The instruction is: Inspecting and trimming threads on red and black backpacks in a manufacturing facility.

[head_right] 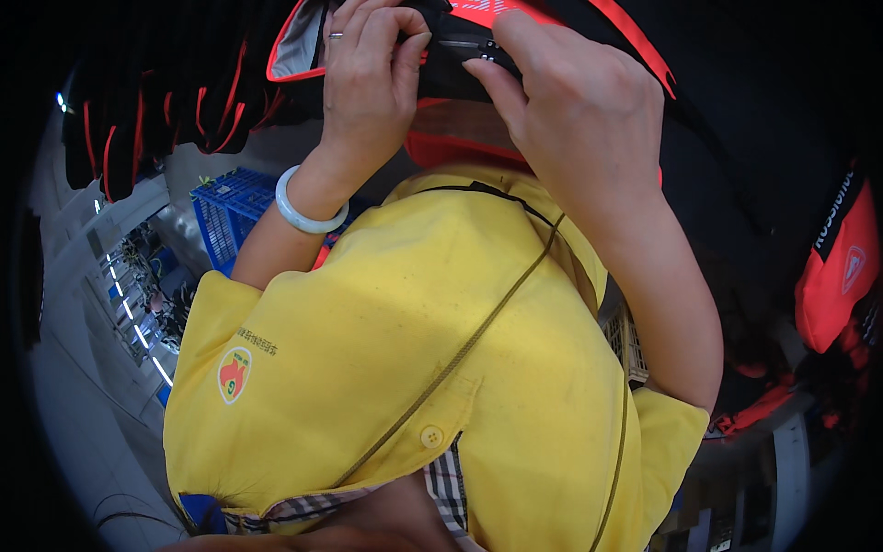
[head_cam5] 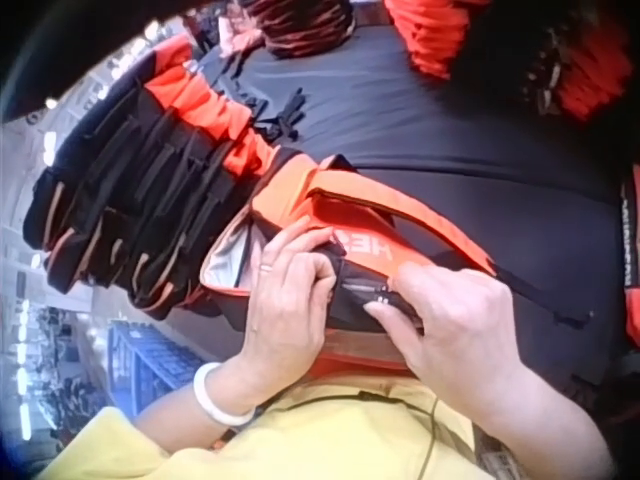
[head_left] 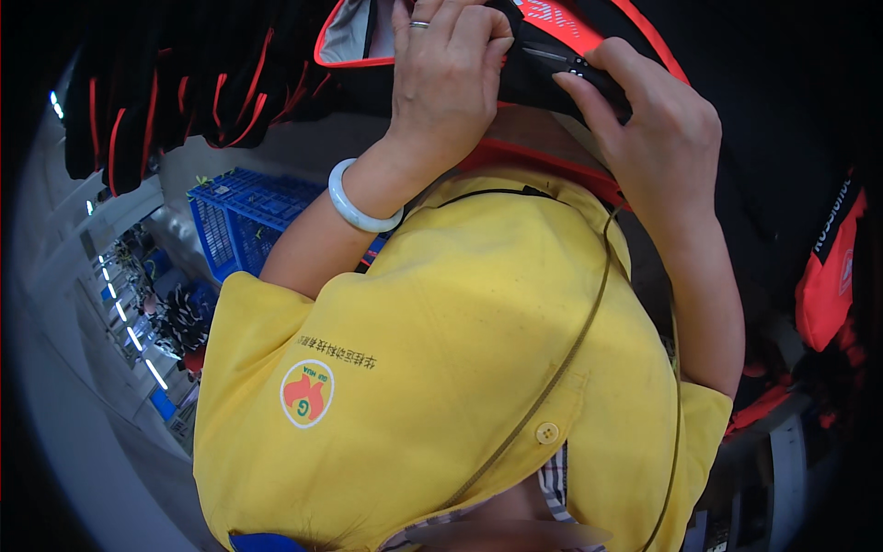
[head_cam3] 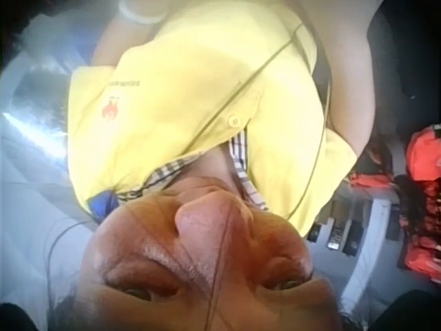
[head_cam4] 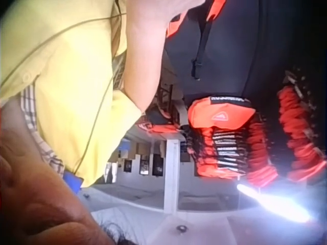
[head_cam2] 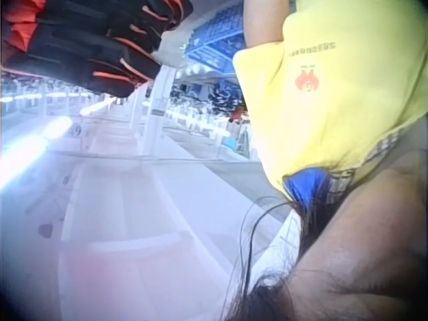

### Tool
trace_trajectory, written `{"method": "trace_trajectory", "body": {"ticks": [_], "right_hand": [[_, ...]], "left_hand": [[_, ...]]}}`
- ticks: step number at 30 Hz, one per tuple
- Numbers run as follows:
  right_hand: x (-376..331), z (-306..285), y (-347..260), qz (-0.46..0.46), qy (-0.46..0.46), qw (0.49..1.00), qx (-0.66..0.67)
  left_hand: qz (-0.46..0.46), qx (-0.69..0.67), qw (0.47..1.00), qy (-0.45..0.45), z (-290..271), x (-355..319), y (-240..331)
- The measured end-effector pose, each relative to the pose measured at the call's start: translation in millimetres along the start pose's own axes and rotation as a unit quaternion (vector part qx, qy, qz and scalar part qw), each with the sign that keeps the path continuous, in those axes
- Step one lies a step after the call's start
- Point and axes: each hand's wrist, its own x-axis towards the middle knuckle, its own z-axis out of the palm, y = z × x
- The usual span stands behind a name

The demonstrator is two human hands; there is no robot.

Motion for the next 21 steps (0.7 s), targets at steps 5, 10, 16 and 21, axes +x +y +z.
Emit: {"method": "trace_trajectory", "body": {"ticks": [5,10,16,21], "right_hand": [[10,-1,-6,-0.007,-0.021,1.0,-0.005],[19,-5,-9,-0.017,-0.048,0.998,-0.021],[31,-11,-15,-0.109,-0.059,0.988,-0.096],[32,-12,-19,-0.113,-0.087,0.98,-0.138]], "left_hand": [[0.018,0.013,1.0,0.0,0,0,-4],[0.021,0.002,1.0,0.003,0,-4,-5],[0.019,-0.002,1.0,0.01,13,-3,-18],[0.158,0.009,0.977,0.141,22,-2,-27]]}}
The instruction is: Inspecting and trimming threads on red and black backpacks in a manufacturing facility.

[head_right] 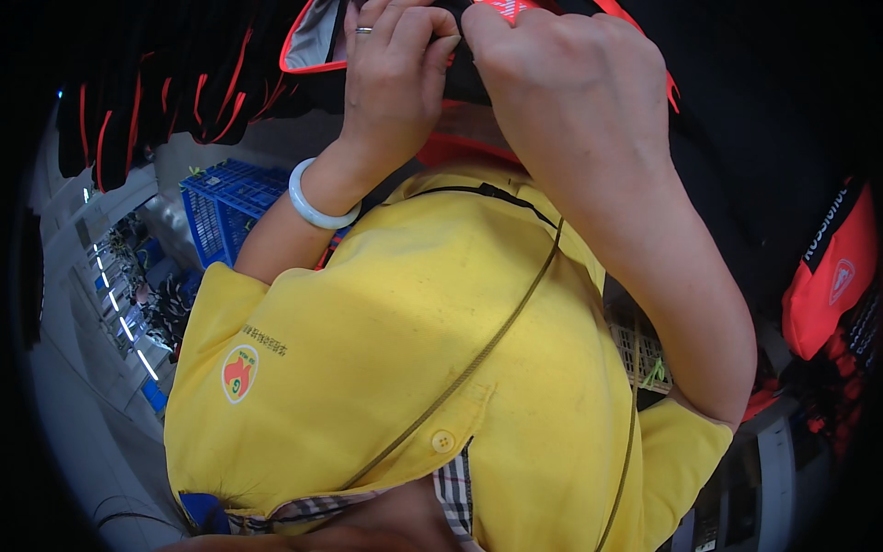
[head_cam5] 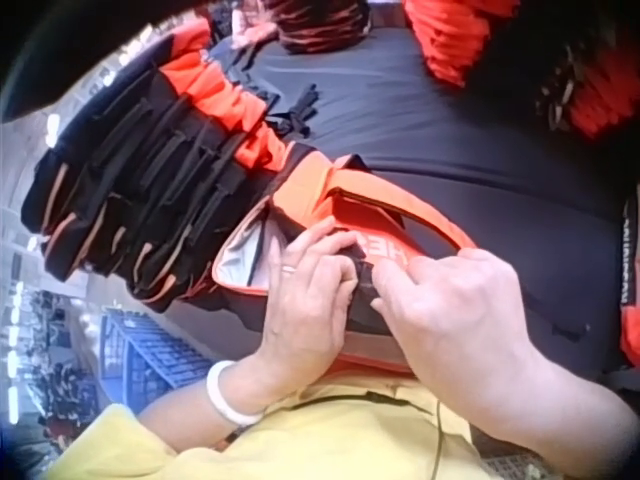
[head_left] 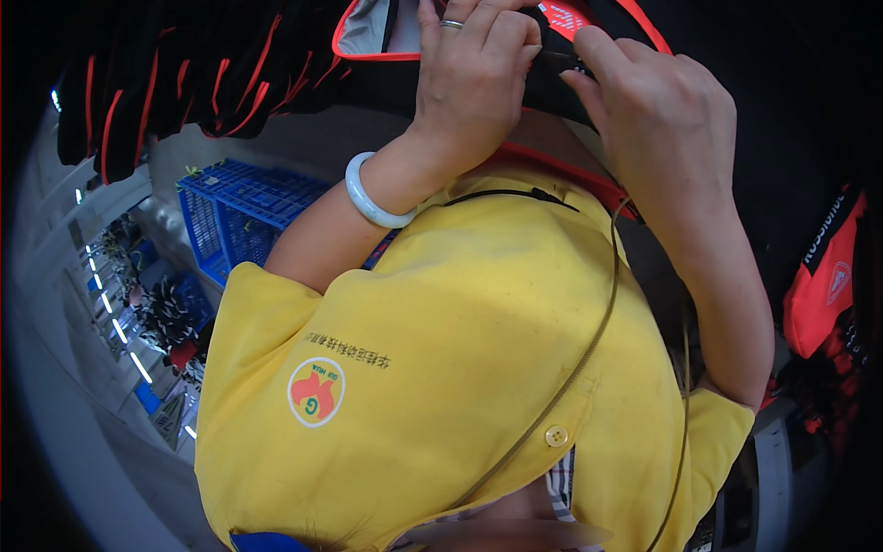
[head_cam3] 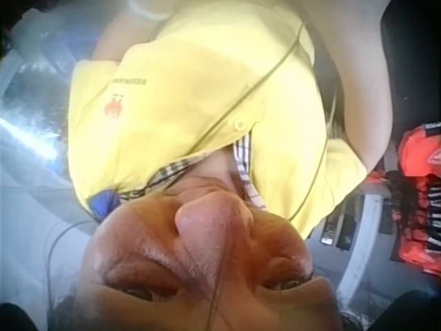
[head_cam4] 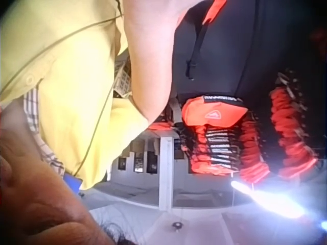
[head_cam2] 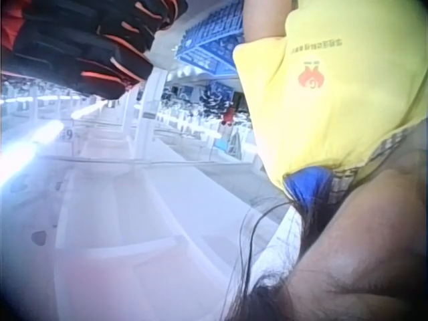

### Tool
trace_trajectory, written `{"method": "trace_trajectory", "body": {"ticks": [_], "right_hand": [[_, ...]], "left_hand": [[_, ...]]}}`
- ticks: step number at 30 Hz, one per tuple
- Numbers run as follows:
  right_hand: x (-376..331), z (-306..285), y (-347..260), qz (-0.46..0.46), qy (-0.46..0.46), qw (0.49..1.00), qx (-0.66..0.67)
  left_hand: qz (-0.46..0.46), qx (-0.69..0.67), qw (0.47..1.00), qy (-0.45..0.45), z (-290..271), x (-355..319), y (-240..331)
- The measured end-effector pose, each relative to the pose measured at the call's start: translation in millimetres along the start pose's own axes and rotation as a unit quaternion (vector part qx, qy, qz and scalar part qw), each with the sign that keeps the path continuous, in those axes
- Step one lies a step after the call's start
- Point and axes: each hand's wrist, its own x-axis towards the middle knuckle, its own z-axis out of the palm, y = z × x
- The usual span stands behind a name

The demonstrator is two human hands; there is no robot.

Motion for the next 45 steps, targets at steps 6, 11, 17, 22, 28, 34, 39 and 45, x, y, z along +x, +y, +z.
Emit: {"method": "trace_trajectory", "body": {"ticks": [6,11,17,22,28,34,39,45], "right_hand": [[-22,12,7,0.215,0.046,0.96,0.176],[-50,35,3,0.358,0.119,0.815,0.439],[-63,41,10,0.41,0.159,0.716,0.543],[-60,41,5,0.405,0.137,0.735,0.527],[-62,44,-4,0.382,0.133,0.76,0.509],[-74,53,-23,0.39,0.096,0.728,0.555],[-87,59,-24,0.395,0.159,0.751,0.505],[-86,79,-18,0.377,0.186,0.789,0.448]], "left_hand": [[-0.042,-0.162,0.985,0.048,-7,9,-9],[-0.166,-0.238,0.957,0.024,-98,-42,-2],[-0.386,0.041,0.715,-0.582,-189,-120,-3],[-0.496,-0.144,0.726,-0.454,-171,-75,7],[-0.276,-0.121,0.952,0.054,-63,-2,-5],[-0.555,-0.273,0.754,-0.22,-19,-11,-12],[-0.604,-0.315,0.693,-0.236,-22,-15,0],[-0.558,-0.229,0.736,-0.307,-15,0,2]]}}
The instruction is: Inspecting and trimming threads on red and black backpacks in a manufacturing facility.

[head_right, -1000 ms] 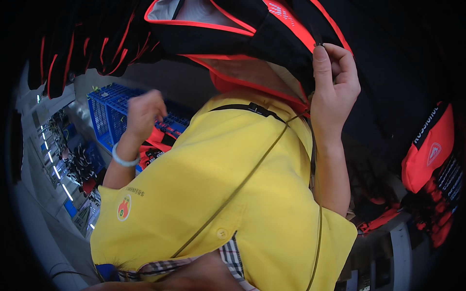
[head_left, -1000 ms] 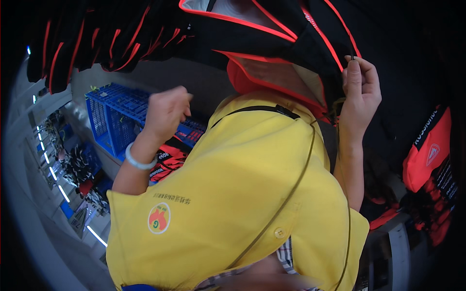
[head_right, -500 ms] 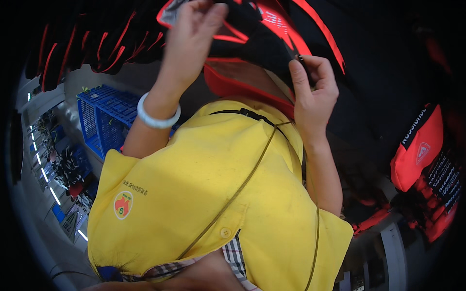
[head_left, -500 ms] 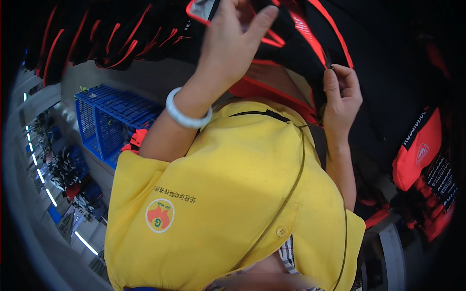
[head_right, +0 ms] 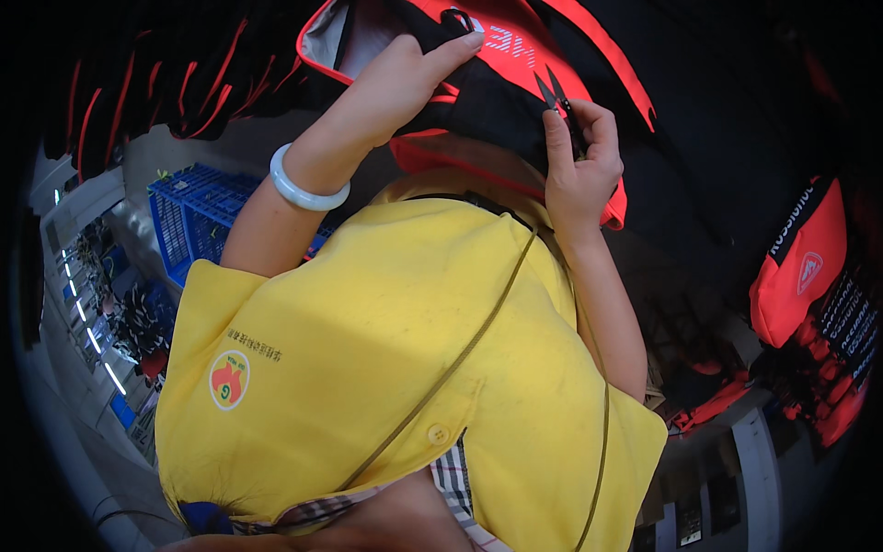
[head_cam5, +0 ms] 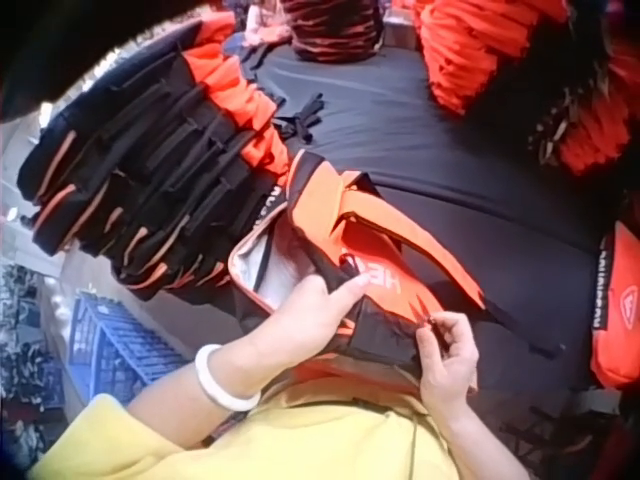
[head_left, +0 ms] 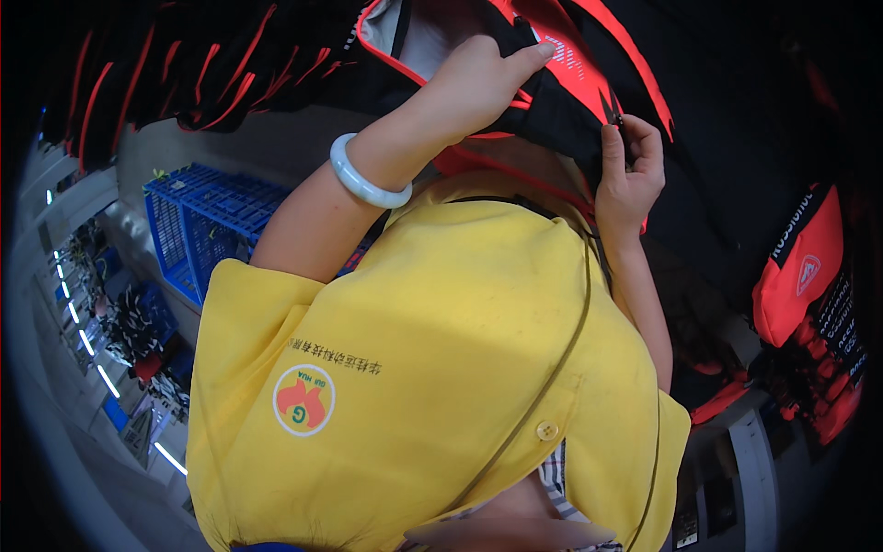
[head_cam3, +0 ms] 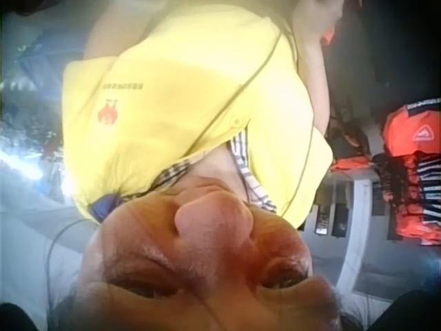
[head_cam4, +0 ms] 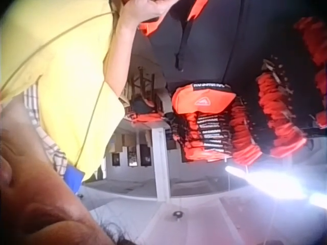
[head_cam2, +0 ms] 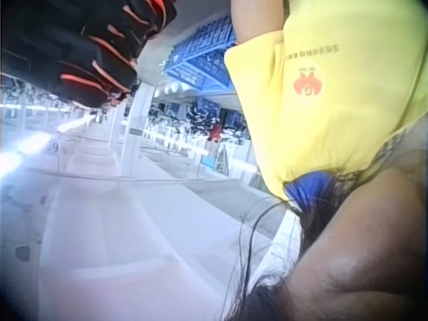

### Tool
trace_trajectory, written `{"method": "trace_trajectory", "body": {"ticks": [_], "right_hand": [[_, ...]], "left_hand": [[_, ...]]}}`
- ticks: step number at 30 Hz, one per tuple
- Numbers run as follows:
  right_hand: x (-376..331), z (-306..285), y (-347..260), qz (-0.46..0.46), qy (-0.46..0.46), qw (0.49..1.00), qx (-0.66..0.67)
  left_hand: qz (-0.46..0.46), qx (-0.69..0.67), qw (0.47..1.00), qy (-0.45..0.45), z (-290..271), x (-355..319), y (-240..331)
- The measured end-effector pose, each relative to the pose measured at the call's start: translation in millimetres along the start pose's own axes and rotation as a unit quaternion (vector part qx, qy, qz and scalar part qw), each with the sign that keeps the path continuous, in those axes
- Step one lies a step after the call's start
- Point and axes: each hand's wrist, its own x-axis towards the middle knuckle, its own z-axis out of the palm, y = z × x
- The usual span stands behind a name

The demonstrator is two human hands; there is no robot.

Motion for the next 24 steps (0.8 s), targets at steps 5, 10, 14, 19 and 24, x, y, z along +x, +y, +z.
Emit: {"method": "trace_trajectory", "body": {"ticks": [5,10,14,19,24], "right_hand": [[0,0,6,-0.024,0.024,0.999,-0.035],[-6,-7,10,0.003,0.02,1.0,-0.011],[-21,-10,13,0.017,-0.005,1.0,0.02],[-38,-15,20,0.089,-0.064,0.988,0.105],[-42,-21,23,0.139,-0.099,0.972,0.162]], "left_hand": [[-0.036,-0.192,0.98,-0.024,13,6,-8],[-0.056,-0.293,0.954,-0.027,21,-3,-13],[-0.067,-0.312,0.947,-0.042,17,-19,-17],[-0.035,-0.234,0.969,-0.068,2,-28,-39],[0.081,-0.237,0.968,-0.031,-6,-31,-56]]}}
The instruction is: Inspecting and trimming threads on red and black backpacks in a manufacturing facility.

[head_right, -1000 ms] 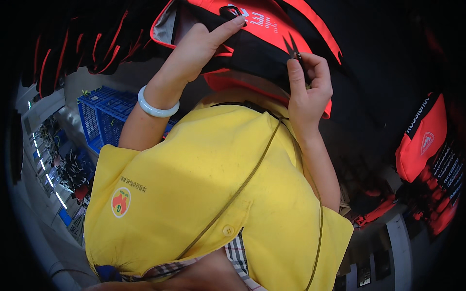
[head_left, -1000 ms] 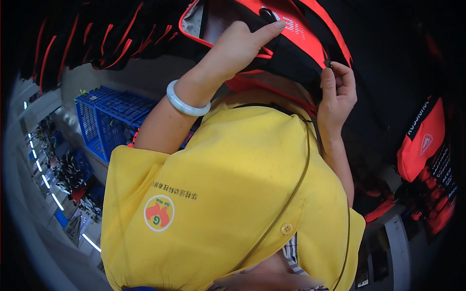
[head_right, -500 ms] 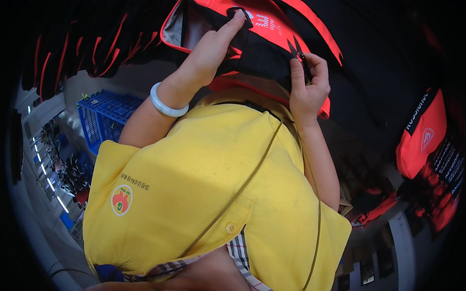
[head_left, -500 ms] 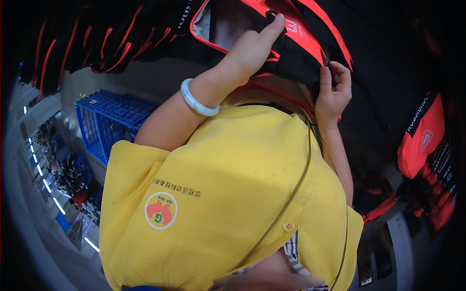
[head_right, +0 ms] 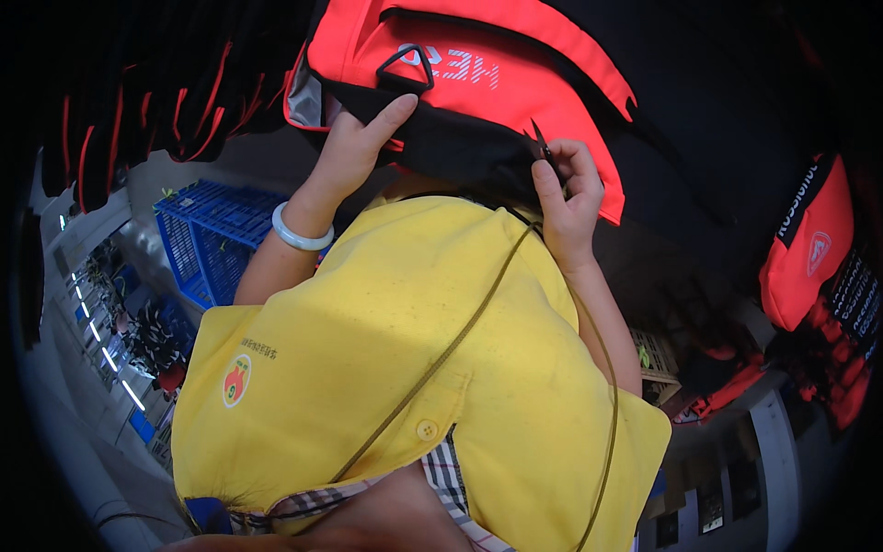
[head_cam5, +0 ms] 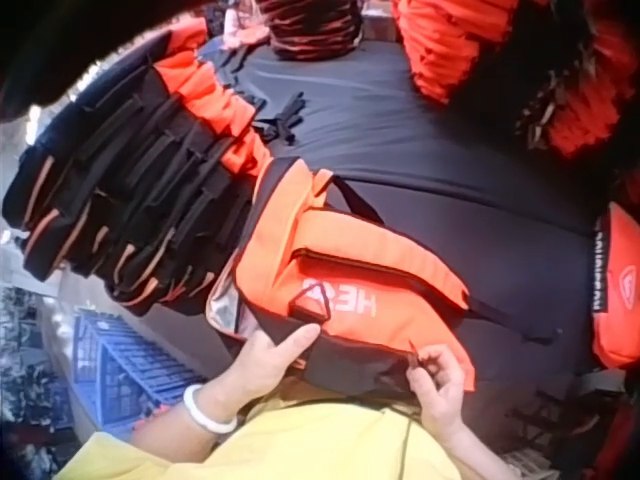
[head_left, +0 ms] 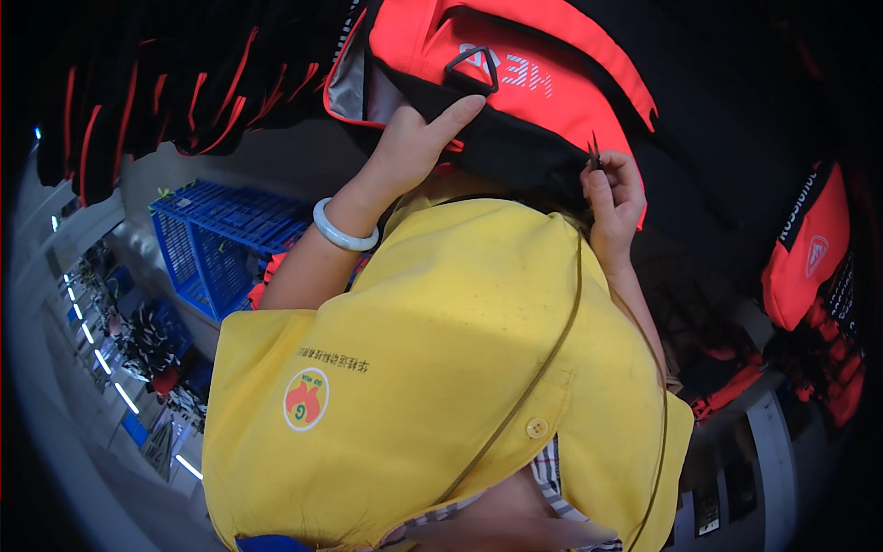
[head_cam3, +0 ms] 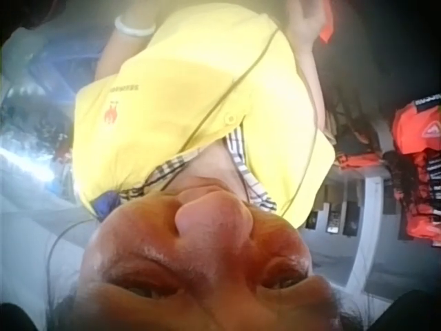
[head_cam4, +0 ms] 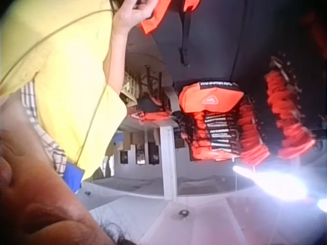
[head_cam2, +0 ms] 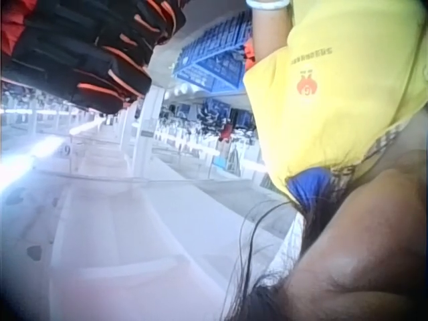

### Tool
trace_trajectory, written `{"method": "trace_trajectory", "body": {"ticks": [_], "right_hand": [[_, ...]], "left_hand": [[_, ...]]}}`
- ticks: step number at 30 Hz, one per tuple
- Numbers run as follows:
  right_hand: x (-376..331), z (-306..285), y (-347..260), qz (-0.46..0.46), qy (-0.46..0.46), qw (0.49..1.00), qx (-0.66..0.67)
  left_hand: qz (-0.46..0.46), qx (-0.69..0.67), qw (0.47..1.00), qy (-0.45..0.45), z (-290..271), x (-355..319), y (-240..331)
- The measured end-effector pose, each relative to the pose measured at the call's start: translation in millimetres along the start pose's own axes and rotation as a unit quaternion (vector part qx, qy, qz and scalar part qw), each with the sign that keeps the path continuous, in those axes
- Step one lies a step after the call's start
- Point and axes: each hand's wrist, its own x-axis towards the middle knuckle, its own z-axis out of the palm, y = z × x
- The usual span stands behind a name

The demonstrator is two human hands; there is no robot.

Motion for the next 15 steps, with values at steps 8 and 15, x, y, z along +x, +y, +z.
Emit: {"method": "trace_trajectory", "body": {"ticks": [8,15], "right_hand": [[-15,-17,-6,0.037,0.007,0.995,0.093],[-31,-51,4,0.039,0.151,0.939,0.306]], "left_hand": [[-0.039,-0.126,0.991,0.036,-8,-4,-19],[-0.08,-0.267,0.96,0.02,-45,2,-37]]}}
